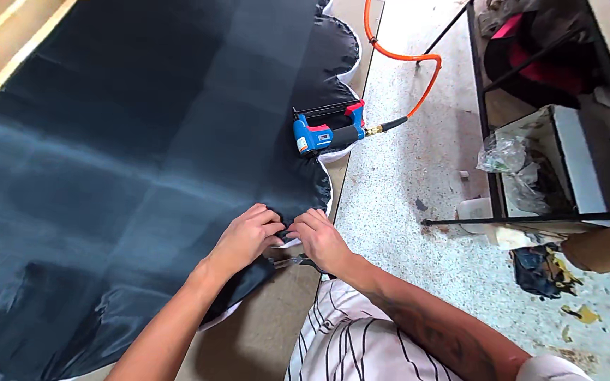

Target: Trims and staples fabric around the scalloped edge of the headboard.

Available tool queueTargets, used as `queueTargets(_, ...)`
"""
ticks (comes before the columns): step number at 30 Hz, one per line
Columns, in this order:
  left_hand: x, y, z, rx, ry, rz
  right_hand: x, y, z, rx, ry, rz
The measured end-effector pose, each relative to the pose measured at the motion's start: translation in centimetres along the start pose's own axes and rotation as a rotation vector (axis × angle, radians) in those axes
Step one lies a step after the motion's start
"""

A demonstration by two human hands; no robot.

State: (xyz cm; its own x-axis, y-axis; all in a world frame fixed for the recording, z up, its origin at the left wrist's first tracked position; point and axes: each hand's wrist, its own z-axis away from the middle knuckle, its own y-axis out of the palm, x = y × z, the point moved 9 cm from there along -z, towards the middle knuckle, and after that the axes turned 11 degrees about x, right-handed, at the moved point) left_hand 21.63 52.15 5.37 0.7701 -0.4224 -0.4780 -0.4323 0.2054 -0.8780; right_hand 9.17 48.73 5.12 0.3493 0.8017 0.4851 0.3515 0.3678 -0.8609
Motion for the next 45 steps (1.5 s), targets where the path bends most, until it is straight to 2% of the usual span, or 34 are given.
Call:
queueTargets(4,-0.7,0.1,0.0,-0.115,0.07,-0.039,0.4,-0.4,-0.4,0.017,-0.064,0.036)
queueTargets(9,-1.5,0.2,1.3,-0.257,0.137,-0.081,0.0,0.2,0.4,0.018,-0.015,0.02)
queueTargets(13,-2.4,0.8,2.0,-0.217,0.189,-0.212,0.2,0.1,1.1,-0.055,-0.098,-0.002)
queueTargets(21,-2.0,1.7,2.2,0.015,0.106,-0.204,0.4,0.8,2.0,0.003,-0.178,-0.022)
queueTargets(26,-1.5,1.1,1.9,-0.145,0.106,-0.116,0.3,0.8,1.9,0.006,-0.151,-0.064)
queueTargets(33,-2.1,1.1,2.4,-0.226,0.175,-0.114,0.0,0.2,1.4,-0.024,-0.06,-0.085)
queueTargets(39,-1.8,2.4,3.0,-0.131,0.082,-0.075,0.4,0.8,1.7,-0.014,-0.11,-0.095)
queueTargets(45,-0.7,1.2,2.4,-0.085,0.024,0.042,0.3,0.6,1.3,-0.02,-0.06,-0.089)
